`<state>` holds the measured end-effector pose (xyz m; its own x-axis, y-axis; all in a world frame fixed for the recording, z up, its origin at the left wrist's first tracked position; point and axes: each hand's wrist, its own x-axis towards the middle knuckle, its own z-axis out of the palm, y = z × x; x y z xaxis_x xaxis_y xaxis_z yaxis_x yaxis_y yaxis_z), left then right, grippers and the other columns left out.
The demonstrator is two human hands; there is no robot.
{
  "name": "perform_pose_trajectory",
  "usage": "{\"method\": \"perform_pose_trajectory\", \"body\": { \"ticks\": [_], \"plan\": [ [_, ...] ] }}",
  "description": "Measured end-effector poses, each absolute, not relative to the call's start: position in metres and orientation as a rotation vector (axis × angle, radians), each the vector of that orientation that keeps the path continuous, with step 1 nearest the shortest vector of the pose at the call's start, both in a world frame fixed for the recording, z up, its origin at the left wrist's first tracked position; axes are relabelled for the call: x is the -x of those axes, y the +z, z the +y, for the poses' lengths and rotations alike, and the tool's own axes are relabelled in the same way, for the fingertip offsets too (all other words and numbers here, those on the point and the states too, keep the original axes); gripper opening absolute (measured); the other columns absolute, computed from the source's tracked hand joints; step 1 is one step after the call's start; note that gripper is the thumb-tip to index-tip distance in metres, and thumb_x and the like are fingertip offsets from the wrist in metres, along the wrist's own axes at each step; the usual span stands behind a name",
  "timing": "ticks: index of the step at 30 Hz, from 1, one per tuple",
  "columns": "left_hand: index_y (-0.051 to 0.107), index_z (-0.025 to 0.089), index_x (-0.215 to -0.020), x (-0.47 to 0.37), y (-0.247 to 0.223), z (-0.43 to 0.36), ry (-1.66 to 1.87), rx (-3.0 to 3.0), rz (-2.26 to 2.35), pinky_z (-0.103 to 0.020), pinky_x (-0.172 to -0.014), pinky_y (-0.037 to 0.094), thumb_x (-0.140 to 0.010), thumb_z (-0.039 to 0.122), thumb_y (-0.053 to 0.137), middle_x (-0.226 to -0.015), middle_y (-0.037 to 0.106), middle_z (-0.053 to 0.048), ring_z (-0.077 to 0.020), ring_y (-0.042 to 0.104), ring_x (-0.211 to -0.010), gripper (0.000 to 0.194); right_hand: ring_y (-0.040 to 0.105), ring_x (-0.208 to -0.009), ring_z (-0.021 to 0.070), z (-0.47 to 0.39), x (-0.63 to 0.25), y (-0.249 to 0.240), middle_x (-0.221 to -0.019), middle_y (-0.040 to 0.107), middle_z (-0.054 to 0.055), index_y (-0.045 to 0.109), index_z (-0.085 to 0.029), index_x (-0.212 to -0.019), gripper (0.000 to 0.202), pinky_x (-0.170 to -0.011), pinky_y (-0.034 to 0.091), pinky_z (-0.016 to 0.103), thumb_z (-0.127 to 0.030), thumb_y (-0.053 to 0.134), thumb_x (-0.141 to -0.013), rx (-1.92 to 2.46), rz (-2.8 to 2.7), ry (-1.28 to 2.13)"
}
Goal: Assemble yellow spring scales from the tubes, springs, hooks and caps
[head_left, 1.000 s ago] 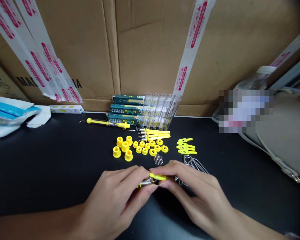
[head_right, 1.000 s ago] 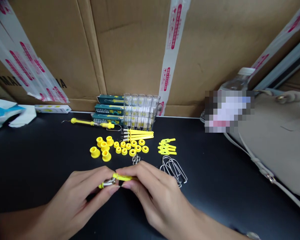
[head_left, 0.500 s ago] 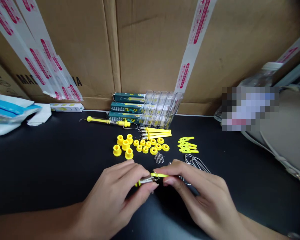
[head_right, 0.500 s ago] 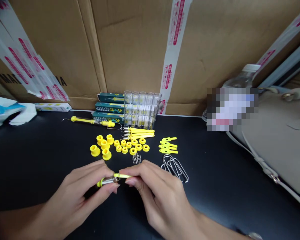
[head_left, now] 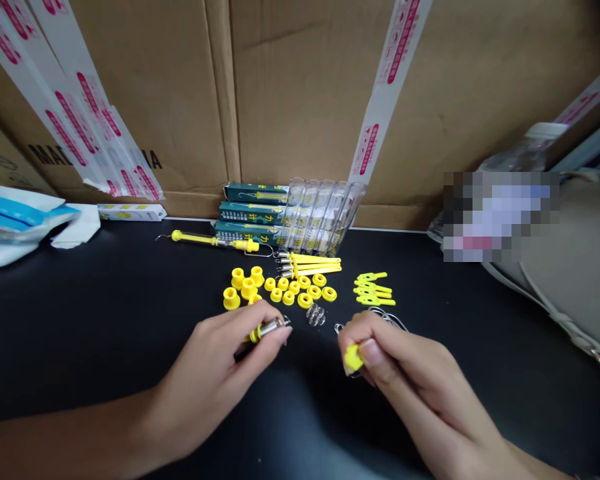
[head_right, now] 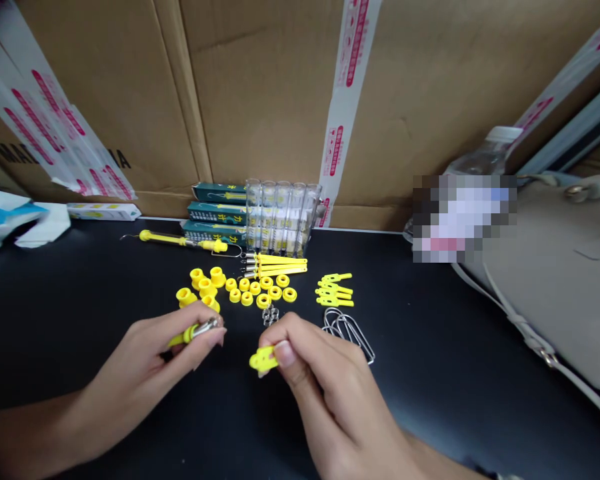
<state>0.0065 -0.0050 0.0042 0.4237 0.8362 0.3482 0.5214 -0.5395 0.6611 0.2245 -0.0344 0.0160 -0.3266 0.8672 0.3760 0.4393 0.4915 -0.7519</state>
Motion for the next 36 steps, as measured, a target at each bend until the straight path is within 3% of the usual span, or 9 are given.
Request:
{"method": "perform_pose_trajectory", "body": {
  "ticks": [3, 6, 14, 26, 31, 36],
  "plan": [
    [0.056, 0.021, -0.078, -0.004, 0.005, -0.003, 0.85, -2.217, 1.154, -0.017, -0.052, 0.038, -0.099, 0.024, 0.05, -0.067, 0.06, 0.008, -0.0066, 0.055, -0.055, 0.022, 0.051, -0.056, 0.0134, -0.035, -0.226, 0.019, -0.067, 0.054, -0.002, 0.057, -0.026, -0.09, 0.023, -0.05, 0.04, 0.023, -0.03, 0.04, -0.104, 1.169, -1.873, 0.774],
    [0.056, 0.021, -0.079, -0.003, 0.006, -0.005, 0.807, -2.271, 1.101, -0.017, -0.056, 0.039, -0.1, 0.026, 0.05, -0.067, 0.059, 0.009, -0.0065, 0.056, -0.057, 0.022, 0.056, -0.061, 0.0143, -0.03, -0.229, 0.018, -0.069, 0.059, -0.001, 0.061, -0.025, -0.094, 0.023, -0.054, 0.043, 0.024, -0.036, 0.043, -0.104, 1.205, -1.824, 0.812],
    [0.058, 0.023, -0.09, -0.002, 0.002, -0.012, 0.816, -2.398, 0.959, -0.018, -0.065, 0.044, -0.1, 0.022, 0.048, -0.078, 0.066, 0.007, -0.008, 0.063, -0.067, 0.014, 0.055, -0.062, 0.0145, -0.004, -0.244, 0.019, -0.08, 0.069, 0.002, 0.066, -0.022, -0.1, 0.022, -0.052, 0.041, 0.025, -0.041, 0.056, -0.097, 1.308, -1.679, 0.707],
    [0.058, 0.023, -0.094, -0.002, -0.001, -0.01, 0.807, -2.459, 0.976, -0.02, -0.065, 0.044, -0.1, 0.021, 0.048, -0.08, 0.068, 0.007, -0.0085, 0.064, -0.068, 0.012, 0.067, -0.079, 0.0189, 0.023, -0.272, 0.021, -0.088, 0.073, 0.005, 0.071, -0.02, -0.1, 0.032, -0.068, 0.05, 0.029, -0.049, 0.06, -0.093, 1.398, -1.794, 0.73],
    [0.058, 0.023, -0.094, -0.002, -0.002, -0.01, 0.785, -2.459, 0.967, -0.02, -0.064, 0.043, -0.099, 0.02, 0.048, -0.08, 0.067, 0.007, -0.0086, 0.063, -0.068, 0.011, 0.068, -0.088, 0.0227, 0.037, -0.298, 0.018, -0.1, 0.074, 0.007, 0.077, -0.023, -0.099, 0.025, -0.077, 0.051, 0.036, -0.043, 0.063, -0.091, 1.527, -1.976, 0.431],
    [0.058, 0.023, -0.093, -0.002, -0.002, -0.01, 0.784, -2.465, 0.968, -0.021, -0.062, 0.043, -0.099, 0.021, 0.047, -0.078, 0.066, 0.007, -0.0089, 0.063, -0.065, 0.012, 0.072, -0.075, 0.0207, 0.048, -0.308, 0.011, -0.085, 0.079, 0.003, 0.079, -0.023, -0.092, 0.014, -0.068, 0.052, 0.032, -0.029, 0.067, -0.087, 1.687, -1.963, 0.362]
  ]
}}
